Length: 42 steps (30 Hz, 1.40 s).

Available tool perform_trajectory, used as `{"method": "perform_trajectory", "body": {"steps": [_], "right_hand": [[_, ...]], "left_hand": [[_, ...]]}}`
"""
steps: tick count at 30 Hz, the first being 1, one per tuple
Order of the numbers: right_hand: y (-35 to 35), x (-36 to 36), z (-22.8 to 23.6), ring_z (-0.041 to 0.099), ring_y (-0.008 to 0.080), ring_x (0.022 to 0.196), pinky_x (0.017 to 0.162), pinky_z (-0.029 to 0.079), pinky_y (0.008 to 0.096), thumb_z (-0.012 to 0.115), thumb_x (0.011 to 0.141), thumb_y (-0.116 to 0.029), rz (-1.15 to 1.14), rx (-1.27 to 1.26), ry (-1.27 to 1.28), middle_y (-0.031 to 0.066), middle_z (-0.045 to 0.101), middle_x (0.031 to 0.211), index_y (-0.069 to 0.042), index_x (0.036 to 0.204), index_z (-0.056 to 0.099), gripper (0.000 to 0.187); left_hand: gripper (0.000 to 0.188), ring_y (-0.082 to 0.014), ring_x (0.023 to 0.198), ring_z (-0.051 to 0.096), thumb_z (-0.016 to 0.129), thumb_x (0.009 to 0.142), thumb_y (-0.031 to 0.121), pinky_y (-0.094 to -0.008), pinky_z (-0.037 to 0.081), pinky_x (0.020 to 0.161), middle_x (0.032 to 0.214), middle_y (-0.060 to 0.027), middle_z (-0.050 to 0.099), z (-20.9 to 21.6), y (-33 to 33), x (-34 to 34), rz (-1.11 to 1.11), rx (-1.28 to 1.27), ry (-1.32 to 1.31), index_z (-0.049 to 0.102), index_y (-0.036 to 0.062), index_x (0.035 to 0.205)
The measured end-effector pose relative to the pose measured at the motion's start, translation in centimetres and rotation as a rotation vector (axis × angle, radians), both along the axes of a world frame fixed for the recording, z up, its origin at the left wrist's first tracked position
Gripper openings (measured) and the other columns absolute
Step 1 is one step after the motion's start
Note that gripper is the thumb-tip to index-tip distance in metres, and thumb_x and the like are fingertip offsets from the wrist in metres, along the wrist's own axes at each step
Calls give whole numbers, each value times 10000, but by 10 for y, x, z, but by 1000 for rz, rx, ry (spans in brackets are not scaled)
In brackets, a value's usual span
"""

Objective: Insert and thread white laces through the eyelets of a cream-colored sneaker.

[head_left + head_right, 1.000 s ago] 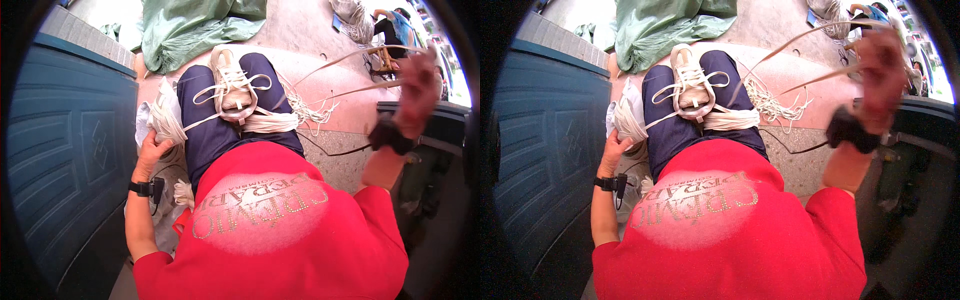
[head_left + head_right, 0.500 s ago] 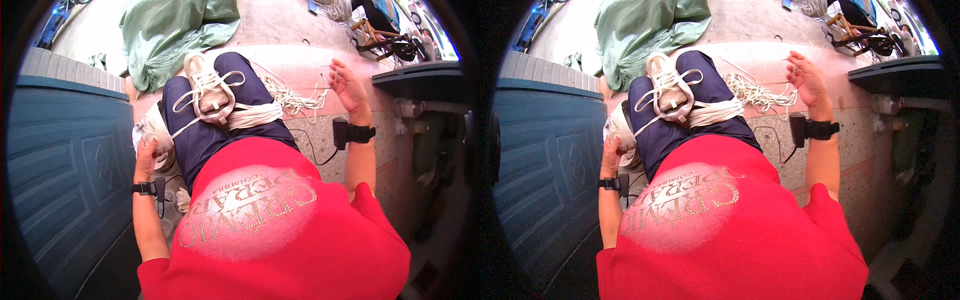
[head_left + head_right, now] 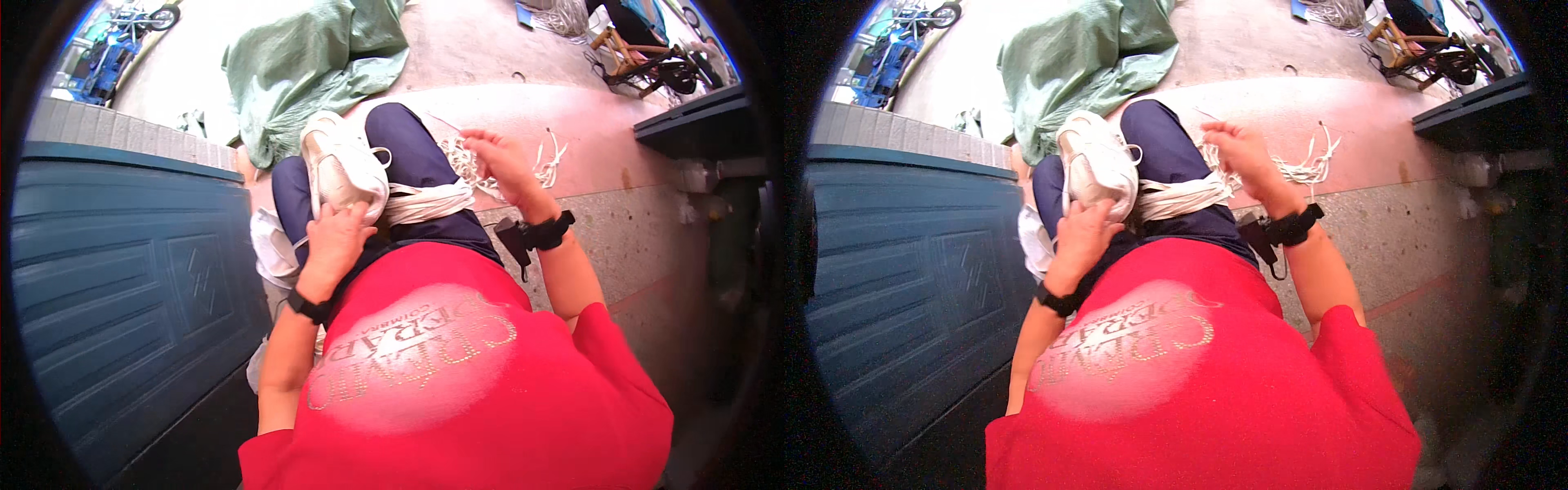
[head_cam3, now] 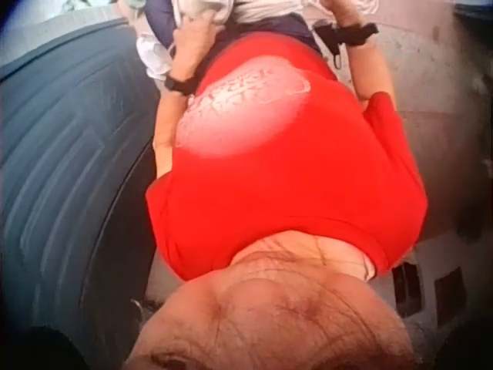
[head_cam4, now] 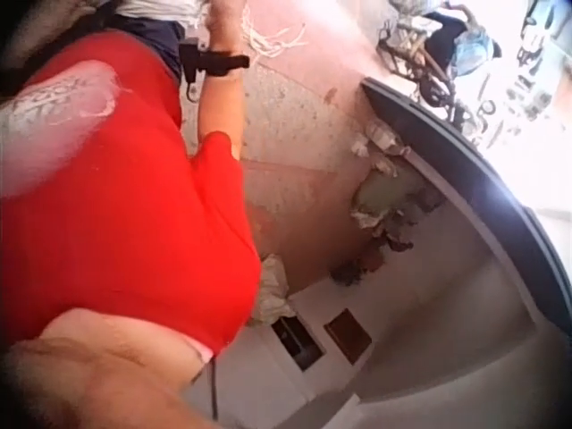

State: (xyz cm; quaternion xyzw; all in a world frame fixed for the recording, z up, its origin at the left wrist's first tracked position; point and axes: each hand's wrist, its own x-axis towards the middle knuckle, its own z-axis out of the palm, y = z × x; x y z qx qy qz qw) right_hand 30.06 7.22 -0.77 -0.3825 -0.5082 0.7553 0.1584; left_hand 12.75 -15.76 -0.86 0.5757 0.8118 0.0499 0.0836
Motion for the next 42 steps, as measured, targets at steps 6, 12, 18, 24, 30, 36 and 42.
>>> {"method": "perform_trajectory", "body": {"steps": [6, 12, 18, 24, 30, 36, 42], "right_hand": [[-60, -49, -24, 569, 343, 720, 650, 452, 400, 570, 777, -349, 405, 983, -149, 187, 585, 769, -30, 817, 590, 322], [-83, -87, -8, 604, 308, 629, 525, 478, 390, 560, 769, -391, 458, 1243, -362, 178, 584, 729, 13, 765, 569, 404], [-87, -94, -30, 604, 269, 596, 503, 491, 362, 548, 734, -216, 354, 1316, -293, 143, 585, 681, -19, 712, 582, 202], [-95, -95, -44, 611, 275, 625, 541, 503, 355, 531, 709, -126, 315, 1217, -293, 158, 583, 699, -7, 744, 601, 142], [-81, -108, -69, 594, 323, 651, 573, 483, 402, 566, 771, -236, 400, 1115, -333, 170, 567, 770, -22, 769, 575, 214], [-68, -107, -64, 586, 326, 737, 635, 465, 429, 564, 760, -262, 515, 1022, -443, 154, 574, 770, -34, 755, 578, 228], [-55, -97, -38, 589, 332, 829, 700, 482, 354, 510, 757, -4, 278, 929, -26, 163, 609, 885, -40, 959, 603, 226]], "left_hand": [[312, -237, 876, 477, 643, 702, 253, -420, 404, 608, 851, 11, 570, -19, 11, -1, -70, 36, 163, 538, 184, 987], [337, -240, 895, 480, 634, 709, 208, -416, 403, 667, 834, -12, 580, -9, 7, -5, -20, 8, 58, 545, 162, 1031], [218, -269, 751, 500, 660, 721, 109, -356, 406, 713, 825, -131, 527, -2, -1, -16, 218, 658, 82, 528, 10, 864], [357, -385, 790, 583, 490, 868, 292, -424, 431, 669, 815, -240, 604, -33, 0, -39, 577, 197, -359, 540, -41, 986], [285, -304, 674, 604, 477, 863, 231, -391, 442, 597, 732, -202, 603, -58, 20, -58, 701, 100, -619, 551, -40, 913], [282, -220, 589, 606, 458, 856, 217, -350, 463, 524, 704, -173, 605, -85, 20, -53, 570, 141, -436, 538, -51, 888], [284, -313, 698, 571, 474, 863, 174, -382, 459, 665, 810, -203, 593, -24, 22, -36, 166, 306, 12, 501, -65, 1013]]}}
